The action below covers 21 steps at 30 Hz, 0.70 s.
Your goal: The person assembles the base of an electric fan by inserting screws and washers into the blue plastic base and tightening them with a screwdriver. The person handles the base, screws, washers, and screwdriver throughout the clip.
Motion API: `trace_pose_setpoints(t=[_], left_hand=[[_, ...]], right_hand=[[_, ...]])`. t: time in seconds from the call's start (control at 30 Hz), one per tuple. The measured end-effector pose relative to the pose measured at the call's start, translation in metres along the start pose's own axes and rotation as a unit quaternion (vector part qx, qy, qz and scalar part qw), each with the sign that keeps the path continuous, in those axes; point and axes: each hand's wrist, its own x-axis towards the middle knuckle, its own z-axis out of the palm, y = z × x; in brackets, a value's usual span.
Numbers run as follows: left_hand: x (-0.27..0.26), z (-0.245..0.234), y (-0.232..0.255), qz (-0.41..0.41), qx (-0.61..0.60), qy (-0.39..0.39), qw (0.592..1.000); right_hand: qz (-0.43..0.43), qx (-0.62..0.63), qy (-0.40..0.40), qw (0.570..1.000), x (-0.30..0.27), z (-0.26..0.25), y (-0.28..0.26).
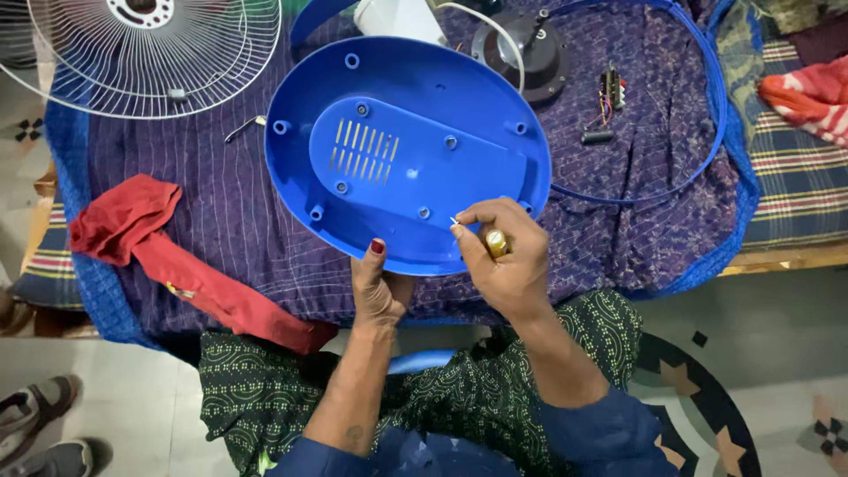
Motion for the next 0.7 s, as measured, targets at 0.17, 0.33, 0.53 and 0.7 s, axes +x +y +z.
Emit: trace_pose_setpoints(t=[0.17,0.33,0.53,0.7], left_hand=[[-0.006,0.006,0.001,0.008,0.0,0.004,1.0],[-0.015,0.007,0.003,-0.004,0.003,-0.008,1.0],[-0.023,0.004,-0.008,0.011,0.035,-0.005,0.999],[-0.026,0.001,-0.013,-0.007,0.026,-0.021,0.999]], right_hand=[[-0.015,-0.019,-0.004,1.0,-0.001,0.0,-0.018],[0.001,-0.075,-0.024,0.997,-0.006,0.004,-0.026],[-0.046,-0.091,-0.025,0.994,-0.011,0.007,-0.025],[-0.014,-0.078,-0.017,0.997,-0.016,0.005,-0.02]])
